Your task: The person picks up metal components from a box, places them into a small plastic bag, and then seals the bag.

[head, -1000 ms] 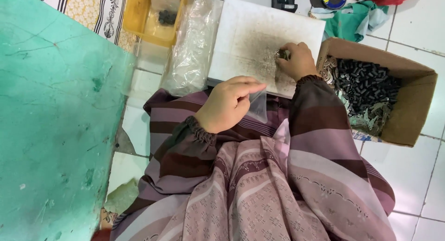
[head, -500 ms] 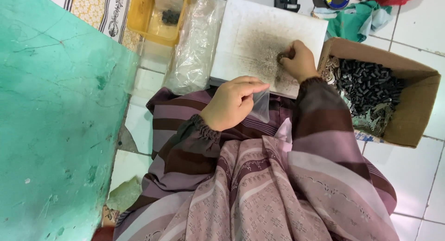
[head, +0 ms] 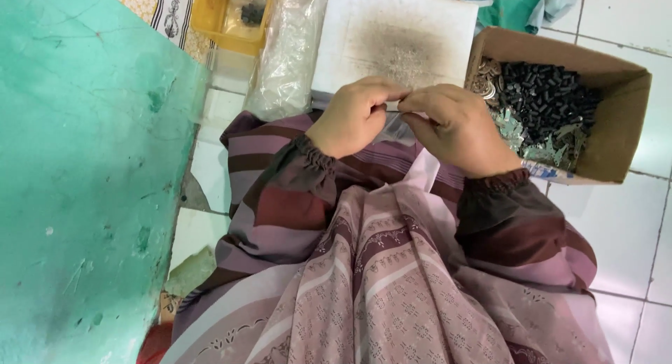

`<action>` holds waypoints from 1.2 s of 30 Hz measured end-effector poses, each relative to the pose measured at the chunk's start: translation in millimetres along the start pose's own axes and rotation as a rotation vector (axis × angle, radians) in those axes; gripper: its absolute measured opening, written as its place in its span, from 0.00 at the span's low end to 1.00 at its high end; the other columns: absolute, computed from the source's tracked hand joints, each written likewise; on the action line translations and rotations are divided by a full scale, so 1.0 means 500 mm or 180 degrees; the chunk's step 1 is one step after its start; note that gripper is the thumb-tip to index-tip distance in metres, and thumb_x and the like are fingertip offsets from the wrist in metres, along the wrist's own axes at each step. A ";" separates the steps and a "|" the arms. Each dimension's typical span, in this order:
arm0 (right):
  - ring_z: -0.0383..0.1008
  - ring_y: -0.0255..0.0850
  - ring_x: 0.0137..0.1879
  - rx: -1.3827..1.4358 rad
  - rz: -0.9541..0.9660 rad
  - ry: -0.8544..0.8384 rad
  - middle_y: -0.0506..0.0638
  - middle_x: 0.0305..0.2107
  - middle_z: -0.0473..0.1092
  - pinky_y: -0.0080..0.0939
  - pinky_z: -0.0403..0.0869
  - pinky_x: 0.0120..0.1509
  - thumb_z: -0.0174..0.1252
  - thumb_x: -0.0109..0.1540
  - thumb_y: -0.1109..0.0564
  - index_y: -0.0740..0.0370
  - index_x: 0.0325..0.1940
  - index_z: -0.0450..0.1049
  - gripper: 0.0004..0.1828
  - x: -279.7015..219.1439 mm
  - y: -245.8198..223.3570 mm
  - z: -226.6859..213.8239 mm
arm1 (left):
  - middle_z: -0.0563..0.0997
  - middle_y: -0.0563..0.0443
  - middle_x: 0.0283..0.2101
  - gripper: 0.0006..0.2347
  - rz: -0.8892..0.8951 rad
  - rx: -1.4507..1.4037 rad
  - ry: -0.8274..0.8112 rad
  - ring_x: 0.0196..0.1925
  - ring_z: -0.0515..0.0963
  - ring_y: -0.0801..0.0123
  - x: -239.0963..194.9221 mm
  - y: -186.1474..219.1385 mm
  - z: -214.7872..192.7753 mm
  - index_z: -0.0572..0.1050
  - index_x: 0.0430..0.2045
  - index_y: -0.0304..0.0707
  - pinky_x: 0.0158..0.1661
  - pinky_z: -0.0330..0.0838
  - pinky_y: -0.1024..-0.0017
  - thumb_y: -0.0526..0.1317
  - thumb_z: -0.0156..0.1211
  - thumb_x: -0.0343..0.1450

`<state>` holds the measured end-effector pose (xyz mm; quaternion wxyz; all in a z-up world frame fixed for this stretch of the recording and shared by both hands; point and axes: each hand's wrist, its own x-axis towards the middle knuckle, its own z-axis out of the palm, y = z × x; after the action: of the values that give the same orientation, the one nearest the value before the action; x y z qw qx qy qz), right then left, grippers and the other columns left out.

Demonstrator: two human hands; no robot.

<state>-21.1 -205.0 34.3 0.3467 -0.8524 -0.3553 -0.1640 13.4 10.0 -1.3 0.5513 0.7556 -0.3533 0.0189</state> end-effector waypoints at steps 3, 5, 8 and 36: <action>0.78 0.69 0.44 -0.0226 -0.0016 -0.0363 0.70 0.40 0.77 0.60 0.76 0.41 0.61 0.62 0.73 0.72 0.45 0.79 0.08 -0.001 -0.053 -0.035 | 0.83 0.42 0.49 0.19 0.0036 -0.0030 -0.0185 0.54 0.83 0.50 -0.008 0.018 -0.010 0.80 0.51 0.35 0.53 0.80 0.60 0.22 0.47 0.70; 0.77 0.72 0.44 -0.0198 -0.0017 -0.0618 0.73 0.38 0.76 0.64 0.76 0.41 0.57 0.59 0.76 0.75 0.44 0.78 0.12 0.003 -0.079 -0.057 | 0.83 0.41 0.49 0.19 0.0138 0.0066 -0.0236 0.54 0.83 0.49 -0.008 0.037 -0.010 0.80 0.51 0.34 0.53 0.80 0.58 0.21 0.48 0.70; 0.76 0.72 0.43 -0.0311 -0.0091 -0.0950 0.74 0.37 0.74 0.66 0.75 0.42 0.55 0.55 0.76 0.76 0.43 0.77 0.13 -0.005 -0.100 -0.079 | 0.83 0.40 0.48 0.18 0.0347 0.0170 -0.0345 0.54 0.82 0.47 -0.008 0.040 -0.005 0.81 0.48 0.34 0.53 0.80 0.56 0.20 0.48 0.69; 0.75 0.52 0.43 -0.1743 0.0179 -0.0005 0.57 0.39 0.76 0.48 0.74 0.51 0.67 0.64 0.73 0.70 0.42 0.79 0.06 -0.073 -0.229 -0.189 | 0.75 0.53 0.46 0.08 0.2078 0.1468 -0.0105 0.46 0.74 0.62 0.044 0.225 -0.027 0.72 0.29 0.37 0.50 0.69 0.67 0.30 0.68 0.69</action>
<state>-132.1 -231.7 135.9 0.1075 -0.9241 -0.2742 -0.2437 -27.7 -5.8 105.5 0.3265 0.7077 -0.5701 0.2599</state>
